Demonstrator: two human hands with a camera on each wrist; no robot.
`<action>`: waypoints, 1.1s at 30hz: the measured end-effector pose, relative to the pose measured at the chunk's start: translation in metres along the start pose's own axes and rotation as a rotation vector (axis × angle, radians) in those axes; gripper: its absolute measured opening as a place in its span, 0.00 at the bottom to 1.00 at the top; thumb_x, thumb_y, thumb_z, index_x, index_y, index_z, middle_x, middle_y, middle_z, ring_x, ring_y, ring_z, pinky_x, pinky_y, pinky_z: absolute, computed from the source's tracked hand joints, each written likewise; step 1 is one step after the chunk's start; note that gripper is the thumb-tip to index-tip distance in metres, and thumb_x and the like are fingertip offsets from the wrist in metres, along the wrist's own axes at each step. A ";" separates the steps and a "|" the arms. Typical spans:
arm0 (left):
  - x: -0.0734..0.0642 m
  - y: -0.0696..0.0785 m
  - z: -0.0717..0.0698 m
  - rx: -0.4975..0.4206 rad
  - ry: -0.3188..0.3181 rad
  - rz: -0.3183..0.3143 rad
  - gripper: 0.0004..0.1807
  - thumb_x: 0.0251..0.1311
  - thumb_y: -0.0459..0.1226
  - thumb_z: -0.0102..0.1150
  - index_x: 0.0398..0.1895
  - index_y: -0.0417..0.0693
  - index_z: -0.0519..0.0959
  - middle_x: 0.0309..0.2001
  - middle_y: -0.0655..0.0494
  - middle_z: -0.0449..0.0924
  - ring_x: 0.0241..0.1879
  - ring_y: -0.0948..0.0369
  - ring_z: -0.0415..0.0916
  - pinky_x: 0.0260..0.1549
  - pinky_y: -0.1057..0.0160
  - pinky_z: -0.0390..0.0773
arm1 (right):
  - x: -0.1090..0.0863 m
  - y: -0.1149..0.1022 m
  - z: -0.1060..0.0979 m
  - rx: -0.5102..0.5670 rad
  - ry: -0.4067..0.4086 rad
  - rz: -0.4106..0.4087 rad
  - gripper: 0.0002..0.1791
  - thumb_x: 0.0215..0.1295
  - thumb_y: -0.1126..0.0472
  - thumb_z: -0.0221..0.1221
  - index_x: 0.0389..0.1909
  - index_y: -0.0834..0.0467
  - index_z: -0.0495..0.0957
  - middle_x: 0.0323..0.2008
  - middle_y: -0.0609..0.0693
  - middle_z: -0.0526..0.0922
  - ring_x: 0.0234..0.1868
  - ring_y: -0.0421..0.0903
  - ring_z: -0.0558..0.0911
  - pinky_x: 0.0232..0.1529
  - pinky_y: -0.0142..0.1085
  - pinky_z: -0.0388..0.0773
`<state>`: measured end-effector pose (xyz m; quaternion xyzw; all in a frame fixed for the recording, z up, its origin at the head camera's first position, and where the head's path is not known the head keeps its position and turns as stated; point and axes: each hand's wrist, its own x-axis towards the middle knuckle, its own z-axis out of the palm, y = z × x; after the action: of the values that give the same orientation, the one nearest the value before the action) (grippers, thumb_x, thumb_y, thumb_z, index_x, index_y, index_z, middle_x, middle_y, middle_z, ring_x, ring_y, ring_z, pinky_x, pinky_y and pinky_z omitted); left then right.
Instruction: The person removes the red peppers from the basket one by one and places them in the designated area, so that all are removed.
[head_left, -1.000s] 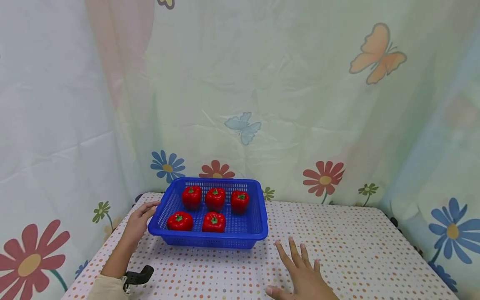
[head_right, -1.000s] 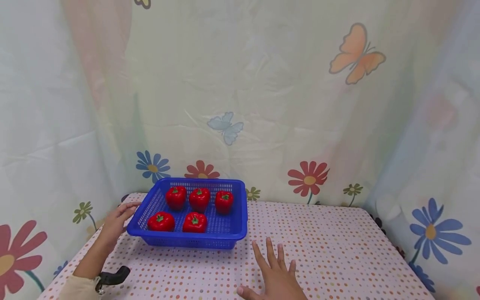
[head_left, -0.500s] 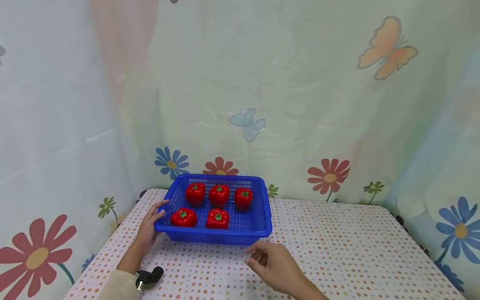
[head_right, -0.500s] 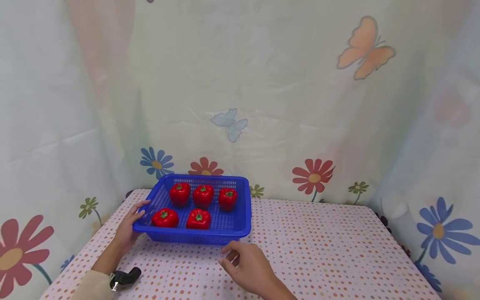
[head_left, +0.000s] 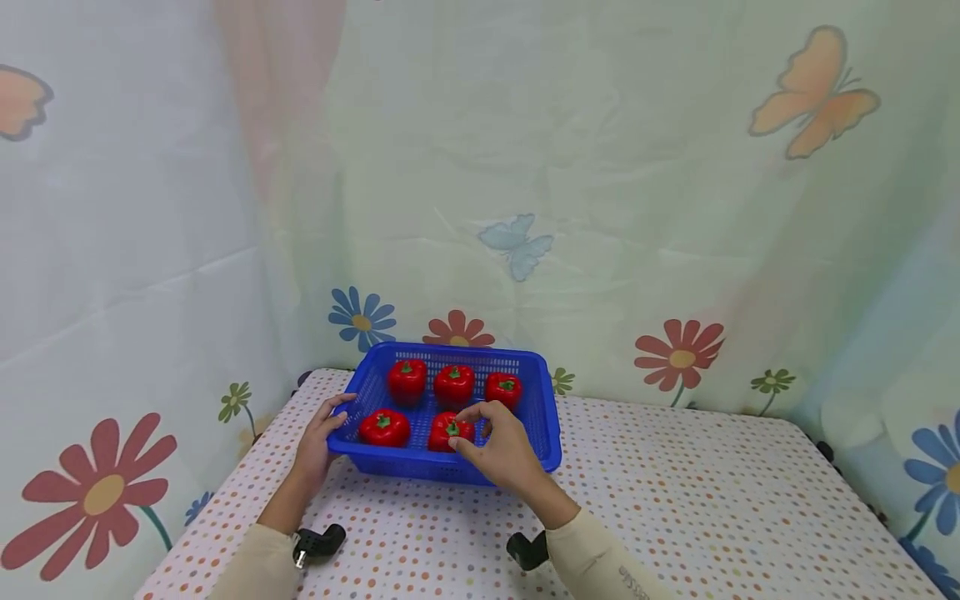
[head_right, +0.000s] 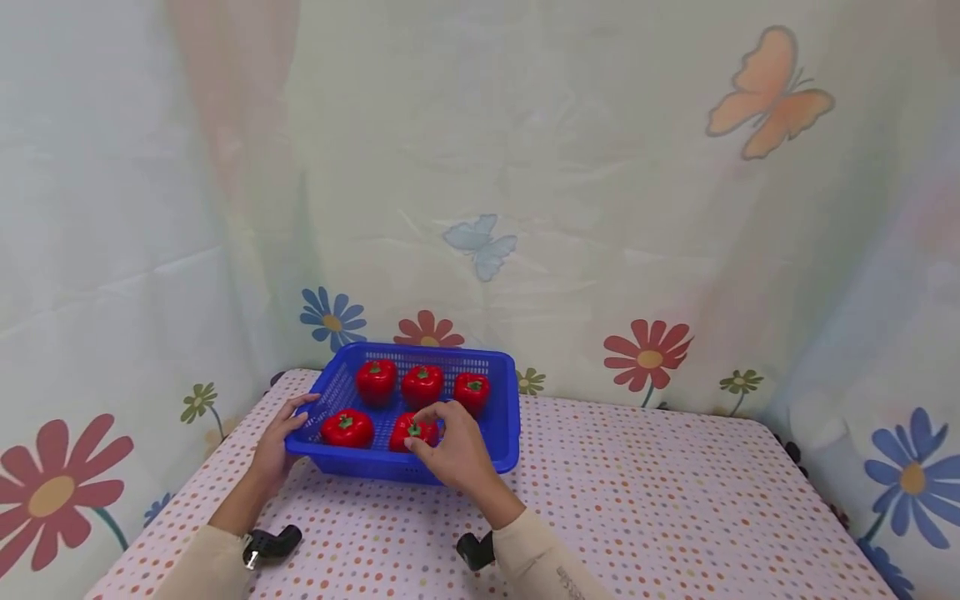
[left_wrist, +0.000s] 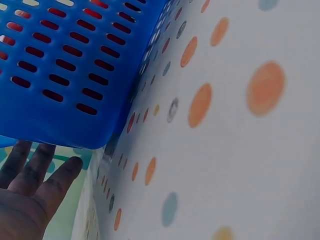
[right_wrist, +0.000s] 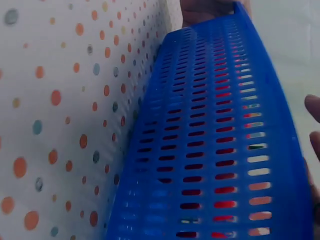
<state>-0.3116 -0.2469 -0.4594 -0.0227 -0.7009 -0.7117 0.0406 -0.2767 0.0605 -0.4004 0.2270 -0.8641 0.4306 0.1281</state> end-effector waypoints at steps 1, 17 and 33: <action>0.001 -0.001 0.001 -0.002 0.002 0.001 0.24 0.77 0.42 0.35 0.72 0.49 0.60 0.77 0.45 0.48 0.74 0.40 0.52 0.66 0.36 0.59 | 0.005 0.002 0.002 -0.006 -0.021 0.025 0.18 0.56 0.56 0.71 0.46 0.56 0.81 0.45 0.56 0.80 0.39 0.50 0.74 0.37 0.35 0.73; 0.001 -0.004 0.001 -0.003 0.001 0.010 0.24 0.76 0.42 0.35 0.72 0.52 0.60 0.78 0.46 0.47 0.74 0.41 0.52 0.67 0.36 0.58 | 0.042 0.016 0.010 0.027 -0.293 0.396 0.38 0.47 0.58 0.76 0.59 0.55 0.68 0.57 0.62 0.76 0.54 0.58 0.76 0.58 0.58 0.74; -0.001 -0.002 0.001 0.000 -0.001 0.014 0.24 0.76 0.43 0.34 0.72 0.51 0.60 0.78 0.45 0.48 0.74 0.41 0.53 0.67 0.37 0.59 | 0.042 0.020 0.016 -0.029 -0.288 0.366 0.31 0.49 0.58 0.75 0.52 0.55 0.71 0.53 0.58 0.79 0.49 0.53 0.78 0.57 0.53 0.76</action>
<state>-0.3109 -0.2456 -0.4617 -0.0283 -0.7007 -0.7114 0.0453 -0.3239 0.0465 -0.4062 0.1238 -0.9063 0.3973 -0.0738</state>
